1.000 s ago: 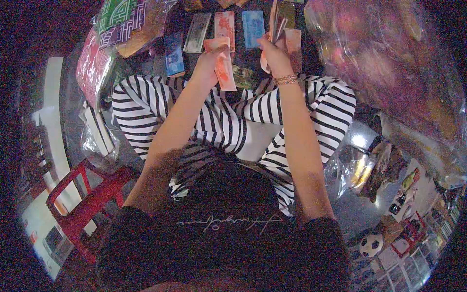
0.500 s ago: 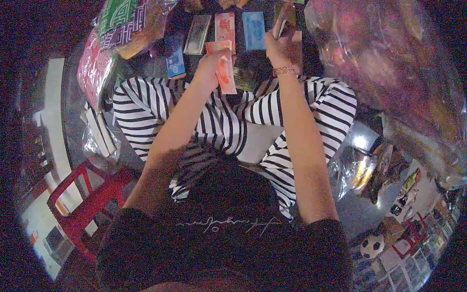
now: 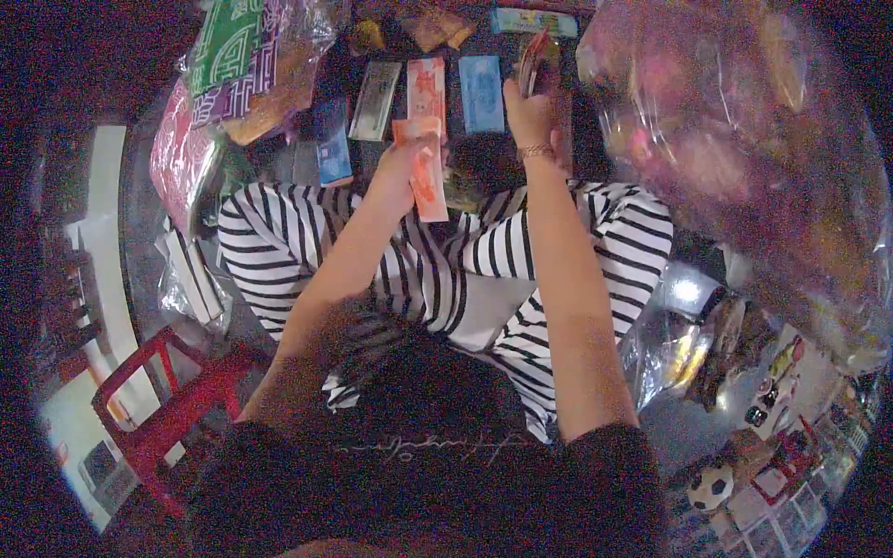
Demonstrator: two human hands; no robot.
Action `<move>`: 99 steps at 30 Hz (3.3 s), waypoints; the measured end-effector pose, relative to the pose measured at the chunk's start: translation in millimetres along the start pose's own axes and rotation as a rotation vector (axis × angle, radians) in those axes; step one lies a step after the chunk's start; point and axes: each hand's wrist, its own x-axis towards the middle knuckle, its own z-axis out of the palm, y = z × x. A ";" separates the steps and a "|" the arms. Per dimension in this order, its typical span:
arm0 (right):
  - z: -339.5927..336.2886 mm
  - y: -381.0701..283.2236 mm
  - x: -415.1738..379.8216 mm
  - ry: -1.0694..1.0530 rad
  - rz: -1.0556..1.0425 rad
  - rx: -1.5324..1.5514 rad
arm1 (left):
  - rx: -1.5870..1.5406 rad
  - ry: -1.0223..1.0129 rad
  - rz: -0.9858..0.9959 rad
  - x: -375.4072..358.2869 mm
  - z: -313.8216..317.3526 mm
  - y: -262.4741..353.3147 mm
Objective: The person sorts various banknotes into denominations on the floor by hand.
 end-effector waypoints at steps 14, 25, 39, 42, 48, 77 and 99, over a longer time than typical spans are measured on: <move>-1.3 14.0 4.4 0.040 -0.231 0.064 | -0.004 0.013 -0.059 -2.8 7.8 1.7; 10.9 43.7 26.5 0.026 -0.220 0.218 | -0.005 -0.078 -0.020 3.3 -2.4 -4.6; 3.4 0.4 -5.6 -0.049 -0.034 0.218 | 0.031 -0.015 -0.050 -3.5 6.9 3.3; 3.7 -2.7 -7.4 0.011 -0.160 0.136 | -0.001 -0.030 -0.033 -3.2 7.3 3.2; -3.7 -12.0 -11.8 0.020 -0.143 -0.019 | 0.006 -0.037 -0.037 -3.1 7.1 2.5; -11.8 5.1 -25.5 -0.230 0.084 0.509 | 0.054 -0.063 0.062 0.4 1.8 1.3; 3.7 9.0 -82.8 -0.702 0.094 0.699 | -0.119 -0.131 0.034 0.3 2.9 7.8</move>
